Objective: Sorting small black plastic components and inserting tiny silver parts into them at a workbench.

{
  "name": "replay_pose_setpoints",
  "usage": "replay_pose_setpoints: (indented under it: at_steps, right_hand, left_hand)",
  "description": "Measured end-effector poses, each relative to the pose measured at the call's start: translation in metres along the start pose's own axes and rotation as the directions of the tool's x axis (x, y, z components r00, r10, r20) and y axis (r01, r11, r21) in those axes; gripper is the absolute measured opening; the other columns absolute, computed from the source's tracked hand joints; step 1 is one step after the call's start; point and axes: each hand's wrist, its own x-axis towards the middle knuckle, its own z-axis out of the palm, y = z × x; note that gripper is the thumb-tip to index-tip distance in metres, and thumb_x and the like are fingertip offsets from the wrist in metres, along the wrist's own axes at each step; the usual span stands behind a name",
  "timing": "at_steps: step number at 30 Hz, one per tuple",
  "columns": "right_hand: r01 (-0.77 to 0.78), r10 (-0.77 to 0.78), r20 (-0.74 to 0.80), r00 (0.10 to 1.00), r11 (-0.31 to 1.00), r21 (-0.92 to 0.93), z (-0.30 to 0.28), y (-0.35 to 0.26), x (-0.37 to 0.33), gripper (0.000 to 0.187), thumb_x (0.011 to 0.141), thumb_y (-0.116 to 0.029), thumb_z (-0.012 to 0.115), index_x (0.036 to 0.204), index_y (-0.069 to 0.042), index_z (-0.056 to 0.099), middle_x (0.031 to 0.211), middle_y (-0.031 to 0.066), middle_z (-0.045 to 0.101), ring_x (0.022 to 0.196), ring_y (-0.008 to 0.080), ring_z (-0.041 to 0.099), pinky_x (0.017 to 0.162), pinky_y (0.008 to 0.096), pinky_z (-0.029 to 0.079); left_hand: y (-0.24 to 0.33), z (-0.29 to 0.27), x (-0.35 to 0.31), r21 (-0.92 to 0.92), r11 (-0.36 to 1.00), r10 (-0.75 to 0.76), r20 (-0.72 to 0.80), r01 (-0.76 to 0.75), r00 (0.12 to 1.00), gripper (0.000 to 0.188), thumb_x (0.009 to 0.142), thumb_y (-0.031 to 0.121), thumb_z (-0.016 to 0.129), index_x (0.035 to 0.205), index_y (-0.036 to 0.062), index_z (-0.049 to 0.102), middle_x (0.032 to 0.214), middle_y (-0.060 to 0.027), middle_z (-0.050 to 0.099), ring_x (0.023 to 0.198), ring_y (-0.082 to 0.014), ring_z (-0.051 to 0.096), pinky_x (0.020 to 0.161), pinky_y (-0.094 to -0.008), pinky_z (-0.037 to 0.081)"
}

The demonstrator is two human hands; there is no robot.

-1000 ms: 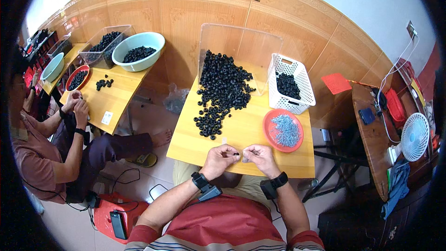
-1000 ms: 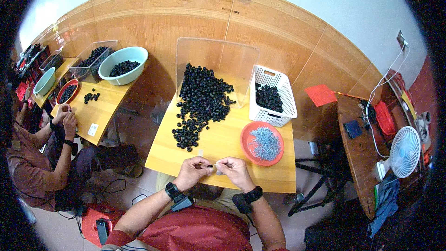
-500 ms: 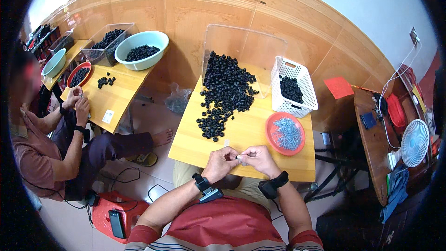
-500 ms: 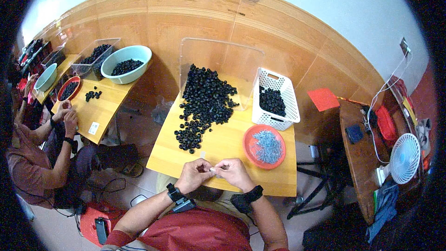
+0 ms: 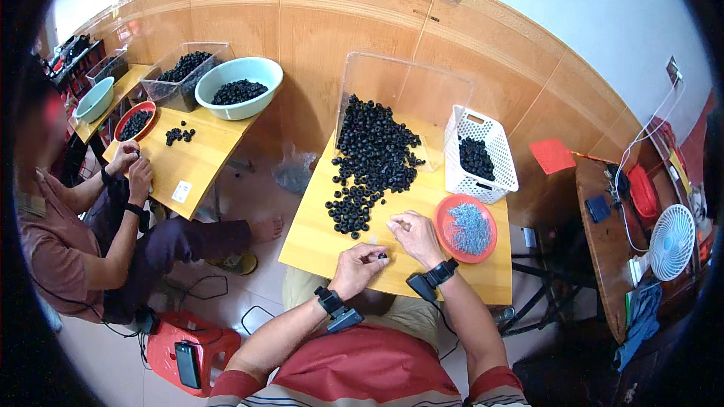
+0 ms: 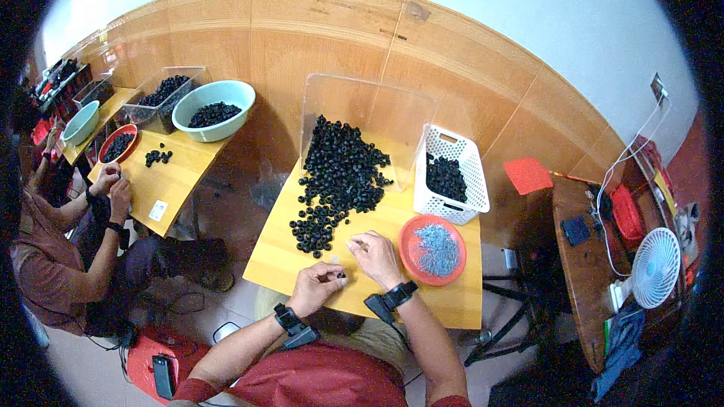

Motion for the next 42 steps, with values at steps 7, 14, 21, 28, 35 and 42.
replay_pose_setpoints:
  at_steps: [7, 14, 21, 28, 35, 42]
  right_hand:
    - [0.01, -0.011, -0.004, 1.0, 0.977, -0.213, 0.017, 0.011, 0.049, 0.033, 0.085, -0.029, 0.069, 0.11, -0.008, 0.069, 0.1, 0.0145, 0.067, 0.095, 0.0349, 0.064, 0.082, 0.0432, 0.051]
    - [-0.006, 0.012, 0.017, 1.0, 0.94, -0.341, 0.026, 0.011, 0.056, 0.022, 0.089, -0.028, 0.064, 0.101, -0.011, 0.071, 0.1, 0.013, 0.065, 0.091, 0.0354, 0.065, 0.079, 0.0462, 0.051]
    - [0.094, -0.103, -0.014, 0.995, 0.952, -0.291, 0.021, 0.015, 0.033, 0.022, 0.089, -0.024, 0.064, 0.098, -0.005, 0.071, 0.096, 0.0155, 0.068, 0.087, 0.0354, 0.066, 0.077, 0.0446, 0.053]
    - [-0.135, 0.144, -0.002, 0.99, 0.937, 0.323, 0.012, 0.024, -0.005, 0.019, 0.083, -0.01, 0.072, 0.099, 0.001, 0.071, 0.096, 0.0116, 0.074, 0.083, 0.0152, 0.071, 0.075, 0.0288, 0.057]
    - [-0.234, 0.192, 0.133, 0.972, 0.782, 0.578, 0.006, 0.01, -0.033, 0.018, 0.09, -0.004, 0.068, 0.105, 0.006, 0.067, 0.09, 0.0101, 0.071, 0.076, 0.0142, 0.069, 0.068, 0.0265, 0.058]
    - [-0.296, 0.205, 0.215, 0.955, 0.721, 0.626, 0.006, 0.021, -0.046, 0.028, 0.093, -0.004, 0.064, 0.118, 0.006, 0.062, 0.092, 0.0095, 0.069, 0.073, 0.0142, 0.068, 0.066, 0.0275, 0.059]
  left_hand:
    - [-0.007, -0.003, -0.002, 0.079, 0.996, 0.041, 0.012, -0.042, 0.999, 0.019, 0.082, 0.01, 0.078, 0.1, 0.0033, 0.074, 0.084, -0.0045, 0.066, 0.071, -0.009, 0.058, 0.066, -0.0241, 0.049]
    - [0.002, -0.004, -0.002, 0.056, 0.998, -0.026, 0.027, 0.025, 0.999, 0.017, 0.083, 0.011, 0.079, 0.096, 0.0035, 0.073, 0.083, -0.0007, 0.064, 0.073, -0.0075, 0.055, 0.068, -0.0232, 0.049]
    - [0.001, -0.006, -0.002, 0.043, 0.999, -0.03, 0.013, 0.029, 0.999, 0.017, 0.083, 0.011, 0.079, 0.096, 0.0031, 0.073, 0.083, -0.0011, 0.064, 0.073, -0.0075, 0.055, 0.068, -0.0229, 0.048]
    - [0.003, -0.005, -0.001, 0.05, 0.998, -0.034, 0.023, 0.033, 0.999, 0.016, 0.083, 0.011, 0.078, 0.096, 0.0032, 0.073, 0.087, -0.0031, 0.067, 0.076, -0.0086, 0.059, 0.071, -0.0235, 0.05]
    - [0.002, -0.005, -0.002, 0.086, 0.996, -0.03, 0.016, 0.028, 0.999, 0.017, 0.082, 0.012, 0.079, 0.096, 0.0033, 0.073, 0.087, -0.0034, 0.067, 0.076, -0.0087, 0.059, 0.07, -0.0241, 0.05]
    - [0.006, -0.004, -0.004, 0.071, 0.997, 0.029, -0.002, -0.029, 1.0, 0.018, 0.082, 0.011, 0.079, 0.096, 0.0019, 0.073, 0.081, -0.0036, 0.066, 0.071, -0.0077, 0.058, 0.065, -0.0237, 0.05]
